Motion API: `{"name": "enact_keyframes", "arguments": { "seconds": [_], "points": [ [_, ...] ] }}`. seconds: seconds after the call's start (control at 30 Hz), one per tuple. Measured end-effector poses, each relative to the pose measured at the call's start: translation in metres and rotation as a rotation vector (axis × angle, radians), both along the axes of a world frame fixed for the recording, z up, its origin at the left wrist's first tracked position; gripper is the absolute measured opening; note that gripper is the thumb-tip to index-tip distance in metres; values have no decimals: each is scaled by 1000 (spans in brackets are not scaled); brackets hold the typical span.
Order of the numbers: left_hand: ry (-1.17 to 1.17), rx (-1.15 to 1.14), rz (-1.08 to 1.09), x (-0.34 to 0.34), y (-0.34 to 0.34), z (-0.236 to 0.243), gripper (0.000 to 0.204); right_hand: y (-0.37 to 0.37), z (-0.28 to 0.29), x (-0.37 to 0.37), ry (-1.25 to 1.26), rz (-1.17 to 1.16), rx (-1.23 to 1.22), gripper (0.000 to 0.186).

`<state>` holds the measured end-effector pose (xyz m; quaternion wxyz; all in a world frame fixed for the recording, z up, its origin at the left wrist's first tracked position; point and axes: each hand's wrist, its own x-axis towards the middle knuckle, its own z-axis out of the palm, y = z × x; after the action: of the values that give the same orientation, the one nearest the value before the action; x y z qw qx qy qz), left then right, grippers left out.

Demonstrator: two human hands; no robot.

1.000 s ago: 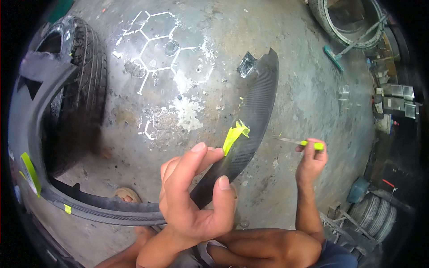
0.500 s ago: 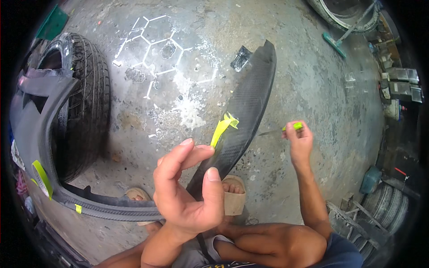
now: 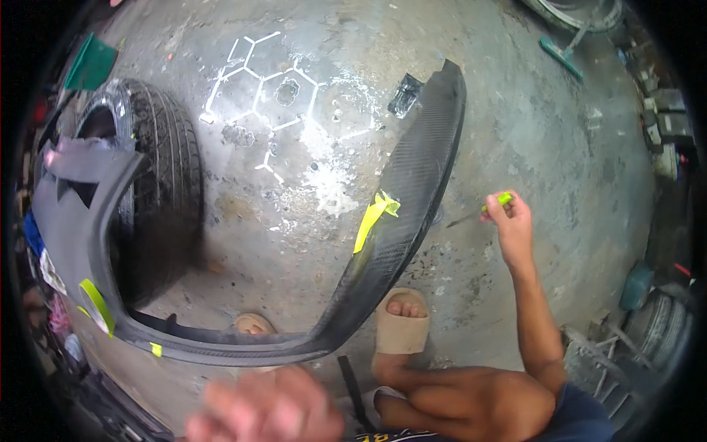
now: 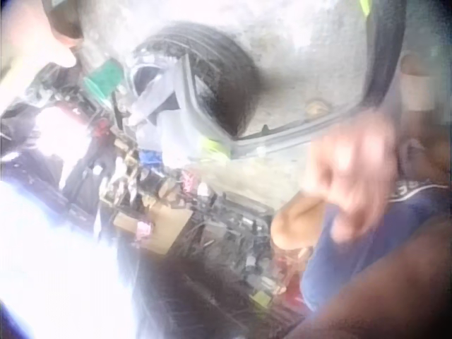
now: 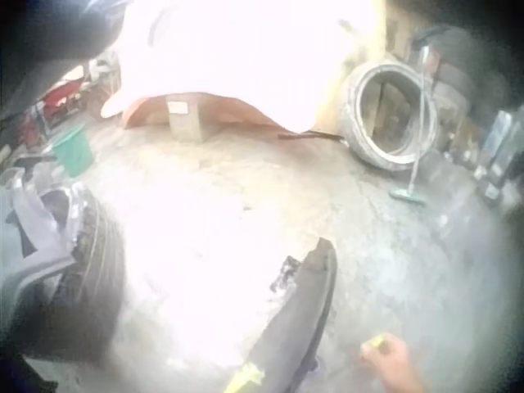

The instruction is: The person applies adhesive from a small container to the edge of a carbon-fiber textured auto body panel using a thin spreader tool, then presses a strip of yellow tape onto the panel surface.

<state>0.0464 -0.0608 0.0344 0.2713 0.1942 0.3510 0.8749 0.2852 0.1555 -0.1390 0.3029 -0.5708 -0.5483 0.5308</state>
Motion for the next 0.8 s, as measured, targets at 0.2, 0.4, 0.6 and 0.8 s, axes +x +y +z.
{"name": "enact_keyframes", "arguments": {
  "seconds": [0.2,0.4,0.6,0.8],
  "points": [
    [19,486,-304,4,-3,22,51,4,-12,2,48,-108,3,25],
    [141,403,-298,16,4,27,52,10,-18,-6,71,-9,51,25],
    [155,603,-392,15,9,14,52,2,2,-5,137,-85,12,26],
    [176,540,-277,25,11,18,50,-3,22,-7,519,-258,-149,23]
  ]
}}
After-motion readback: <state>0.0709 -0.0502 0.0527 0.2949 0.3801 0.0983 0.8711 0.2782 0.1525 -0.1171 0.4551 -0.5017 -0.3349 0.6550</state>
